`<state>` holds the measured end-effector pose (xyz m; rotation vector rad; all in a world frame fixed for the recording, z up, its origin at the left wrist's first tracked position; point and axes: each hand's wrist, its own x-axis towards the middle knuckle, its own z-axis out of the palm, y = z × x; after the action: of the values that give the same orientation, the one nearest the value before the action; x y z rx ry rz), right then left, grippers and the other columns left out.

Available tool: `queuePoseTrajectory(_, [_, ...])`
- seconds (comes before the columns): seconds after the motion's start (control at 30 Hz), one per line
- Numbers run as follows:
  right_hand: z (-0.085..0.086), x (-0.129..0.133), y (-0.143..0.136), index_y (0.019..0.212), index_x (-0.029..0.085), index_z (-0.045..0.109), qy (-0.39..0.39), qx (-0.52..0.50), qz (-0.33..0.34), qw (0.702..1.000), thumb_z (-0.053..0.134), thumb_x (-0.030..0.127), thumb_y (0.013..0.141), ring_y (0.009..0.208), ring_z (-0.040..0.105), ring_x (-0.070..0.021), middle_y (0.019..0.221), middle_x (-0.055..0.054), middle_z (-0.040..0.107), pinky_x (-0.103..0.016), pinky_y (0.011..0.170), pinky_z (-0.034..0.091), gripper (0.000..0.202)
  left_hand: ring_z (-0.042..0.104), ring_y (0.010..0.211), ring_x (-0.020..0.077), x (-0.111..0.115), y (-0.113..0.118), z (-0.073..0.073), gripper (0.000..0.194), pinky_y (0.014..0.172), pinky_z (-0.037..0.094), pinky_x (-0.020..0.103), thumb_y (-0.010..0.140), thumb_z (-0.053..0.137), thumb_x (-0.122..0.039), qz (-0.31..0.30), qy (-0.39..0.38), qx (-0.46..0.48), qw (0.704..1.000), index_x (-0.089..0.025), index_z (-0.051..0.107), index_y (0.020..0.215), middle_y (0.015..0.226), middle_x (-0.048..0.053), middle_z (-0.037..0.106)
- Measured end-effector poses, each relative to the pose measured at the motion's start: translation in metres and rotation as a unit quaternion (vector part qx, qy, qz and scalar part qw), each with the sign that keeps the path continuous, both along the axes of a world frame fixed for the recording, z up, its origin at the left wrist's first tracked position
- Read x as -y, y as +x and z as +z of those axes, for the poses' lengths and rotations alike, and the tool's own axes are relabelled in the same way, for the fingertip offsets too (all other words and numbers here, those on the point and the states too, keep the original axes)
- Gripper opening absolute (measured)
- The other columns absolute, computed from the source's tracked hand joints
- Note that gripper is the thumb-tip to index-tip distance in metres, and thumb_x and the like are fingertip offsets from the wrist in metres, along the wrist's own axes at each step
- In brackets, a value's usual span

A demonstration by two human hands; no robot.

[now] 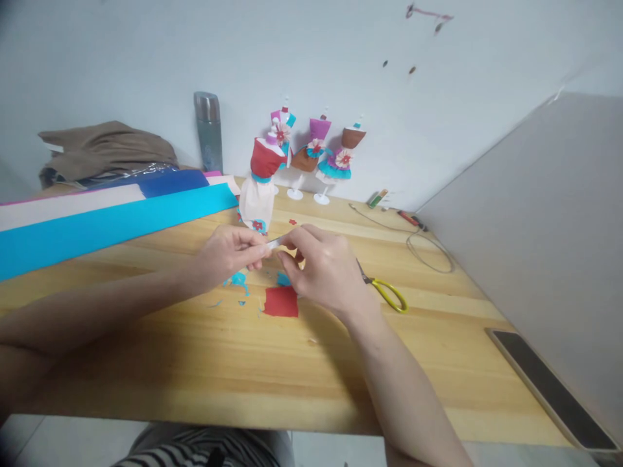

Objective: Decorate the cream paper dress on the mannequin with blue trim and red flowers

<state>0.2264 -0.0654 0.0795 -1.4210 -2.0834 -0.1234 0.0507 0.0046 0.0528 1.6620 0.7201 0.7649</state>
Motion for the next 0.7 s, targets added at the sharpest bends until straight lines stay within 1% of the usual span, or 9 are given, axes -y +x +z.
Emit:
queuePoseTrajectory(0.1, [-0.006, -0.001, -0.005, 0.08, 0.02, 0.065, 0.01, 0.031, -0.024, 0.999, 0.053, 0.023, 0.089, 0.062, 0.063, -0.0184, 0.074, -0.008, 0.069, -0.031, 0.058, 0.043, 0.015, 0.054, 0.051, 0.009, 0.002, 0.0, 0.001, 0.02, 0.051, 0.042, 0.02, 0.082, 0.061, -0.02, 0.01, 0.006, -0.009, 1.0, -0.014, 0.062, 0.064, 0.053, -0.001, 0.058])
queuePoseTrajectory(0.2, [-0.012, -0.003, -0.008, 0.077, 0.02, 0.064, 0.011, 0.05, -0.047, 0.998, 0.051, 0.019, 0.088, 0.063, 0.062, -0.0194, 0.074, -0.009, 0.07, -0.031, 0.058, 0.04, 0.017, 0.053, 0.051, 0.01, 0.002, 0.001, -0.004, 0.02, 0.049, 0.039, 0.021, 0.083, 0.057, -0.021, 0.015, 0.025, -0.016, 0.999, -0.015, 0.06, 0.063, 0.053, -0.001, 0.057])
queuePoseTrajectory(0.27, [-0.017, -0.005, -0.009, 0.075, 0.02, 0.062, 0.026, 0.065, -0.054, 0.996, 0.05, 0.017, 0.086, 0.064, 0.062, -0.0194, 0.074, -0.009, 0.07, -0.031, 0.058, 0.039, 0.017, 0.052, 0.052, 0.0099, 0.002, 0.001, -0.008, 0.022, 0.049, 0.038, 0.021, 0.083, 0.055, -0.021, 0.013, 0.059, -0.014, 0.998, -0.016, 0.058, 0.062, 0.053, -0.001, 0.055])
queuePoseTrajectory(0.37, [-0.022, -0.007, -0.012, 0.07, 0.021, 0.058, 0.053, 0.088, -0.067, 0.992, 0.051, 0.016, 0.081, 0.061, 0.059, -0.0177, 0.068, -0.007, 0.067, -0.03, 0.056, 0.037, 0.014, 0.048, 0.054, 0.009, 0.002, 0.0, -0.011, 0.025, 0.051, 0.036, 0.022, 0.082, 0.053, -0.019, 0.009, 0.137, -0.02, 0.99, -0.016, 0.053, 0.057, 0.055, -0.002, 0.052])
queuePoseTrajectory(0.43, [-0.02, -0.009, -0.012, 0.066, 0.022, 0.054, 0.045, 0.077, -0.067, 0.994, 0.053, 0.017, 0.076, 0.057, 0.055, -0.0164, 0.063, -0.005, 0.063, -0.03, 0.055, 0.037, 0.011, 0.046, 0.057, 0.0091, 0.001, -0.001, -0.012, 0.027, 0.053, 0.035, 0.023, 0.082, 0.052, -0.018, 0.003, 0.183, -0.029, 0.983, -0.016, 0.051, 0.055, 0.056, -0.002, 0.051])
queuePoseTrajectory(0.5, [-0.015, -0.012, -0.008, 0.065, 0.023, 0.052, 0.006, 0.022, -0.055, 0.998, 0.054, 0.018, 0.072, 0.055, 0.052, -0.0153, 0.061, -0.003, 0.061, -0.029, 0.054, 0.038, 0.009, 0.047, 0.059, 0.0095, -0.001, -0.001, -0.013, 0.026, 0.055, 0.036, 0.023, 0.082, 0.053, -0.019, -0.004, 0.199, -0.031, 0.979, -0.016, 0.053, 0.057, 0.057, -0.002, 0.052])
queuePoseTrajectory(0.57, [-0.009, -0.017, 0.006, 0.064, 0.023, 0.052, -0.045, -0.071, -0.052, 0.995, 0.056, 0.019, 0.07, 0.053, 0.049, -0.0141, 0.059, -0.002, 0.059, -0.029, 0.052, 0.038, 0.009, 0.048, 0.058, 0.0097, -0.003, -0.001, -0.014, 0.024, 0.054, 0.037, 0.023, 0.083, 0.055, -0.02, -0.015, 0.178, -0.028, 0.984, -0.016, 0.057, 0.06, 0.057, -0.001, 0.054])
queuePoseTrajectory(0.63, [-0.005, -0.024, 0.028, 0.062, 0.024, 0.052, -0.075, -0.177, -0.08, 0.978, 0.058, 0.02, 0.068, 0.05, 0.045, -0.013, 0.056, 0.0, 0.055, -0.028, 0.048, 0.035, 0.009, 0.049, 0.055, 0.0093, -0.006, 0.001, -0.014, 0.022, 0.053, 0.038, 0.022, 0.083, 0.057, -0.021, -0.022, 0.127, -0.022, 0.991, -0.015, 0.059, 0.062, 0.056, -0.001, 0.054])
queuePoseTrajectory(0.7, [-0.006, -0.032, 0.056, 0.061, 0.024, 0.052, -0.083, -0.27, -0.128, 0.951, 0.059, 0.021, 0.066, 0.047, 0.04, -0.0121, 0.051, 0.002, 0.049, -0.027, 0.044, 0.031, 0.01, 0.052, 0.054, 0.0091, -0.007, 0.001, -0.012, 0.019, 0.053, 0.042, 0.022, 0.082, 0.059, -0.02, -0.027, 0.068, -0.011, 0.997, -0.015, 0.061, 0.064, 0.056, -0.001, 0.056])
